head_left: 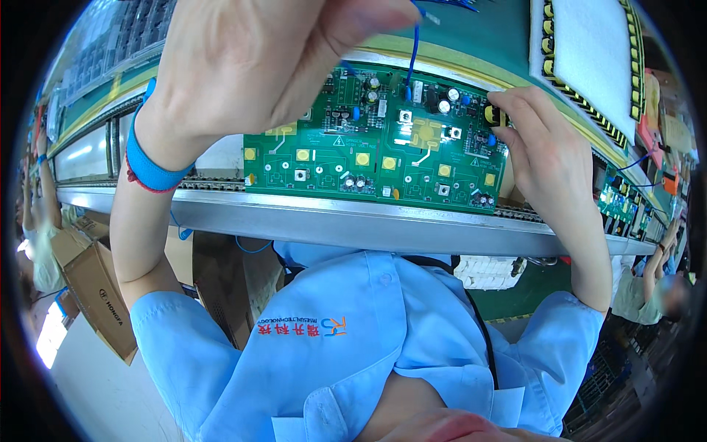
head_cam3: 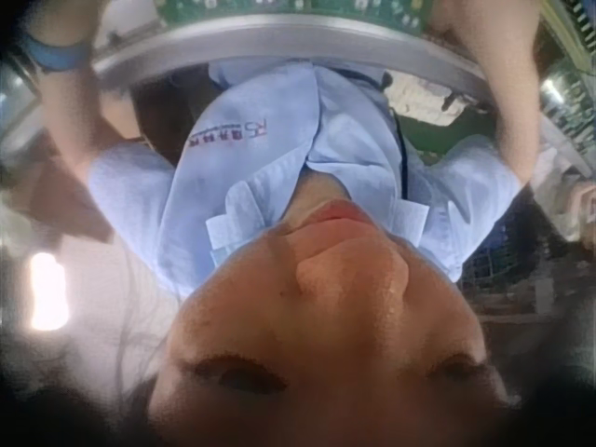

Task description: Assembling electronic components onto a printed circuit board at an assembly line station.

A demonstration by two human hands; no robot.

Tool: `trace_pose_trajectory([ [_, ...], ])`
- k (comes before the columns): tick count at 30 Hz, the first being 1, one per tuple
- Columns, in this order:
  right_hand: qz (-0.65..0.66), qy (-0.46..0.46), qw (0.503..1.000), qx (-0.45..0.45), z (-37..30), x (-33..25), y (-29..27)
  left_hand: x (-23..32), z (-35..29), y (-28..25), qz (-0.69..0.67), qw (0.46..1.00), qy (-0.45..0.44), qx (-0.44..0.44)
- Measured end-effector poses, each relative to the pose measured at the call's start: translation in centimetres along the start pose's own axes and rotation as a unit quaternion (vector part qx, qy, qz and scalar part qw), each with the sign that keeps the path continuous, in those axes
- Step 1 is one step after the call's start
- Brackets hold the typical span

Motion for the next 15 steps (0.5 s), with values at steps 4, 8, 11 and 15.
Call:
trace_pose_trajectory([
  [4,-0.012,0.001,1.0,-0.002,-0.1,0.0,0.1,-0.8,-0.8,1.7,-0.084,0.985,-0.043,0.144],
  [8,-0.011,0.001,1.0,-0.007,0.1,-0.1,-0.1,-1.3,-1.6,1.2,-0.113,0.978,-0.135,0.111],
  [11,0.01,0.0,1.0,-0.02,0.1,-0.2,-0.2,-1.6,-2.3,1.1,-0.147,0.961,-0.22,0.08],
  [15,-0.002,0.017,1.0,-0.023,0.1,0.1,-0.1,-1.8,-3.0,1.5,-0.184,0.934,-0.303,0.05],
])
Point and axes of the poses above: each hand's wrist, its own z-axis towards the middle knuckle, its own y-axis out of the palm, x = y × z, the point moved 4 cm from there along z, towards the middle knuckle, and after that the axes turned 7 degrees about z, right-handed, at the moved point
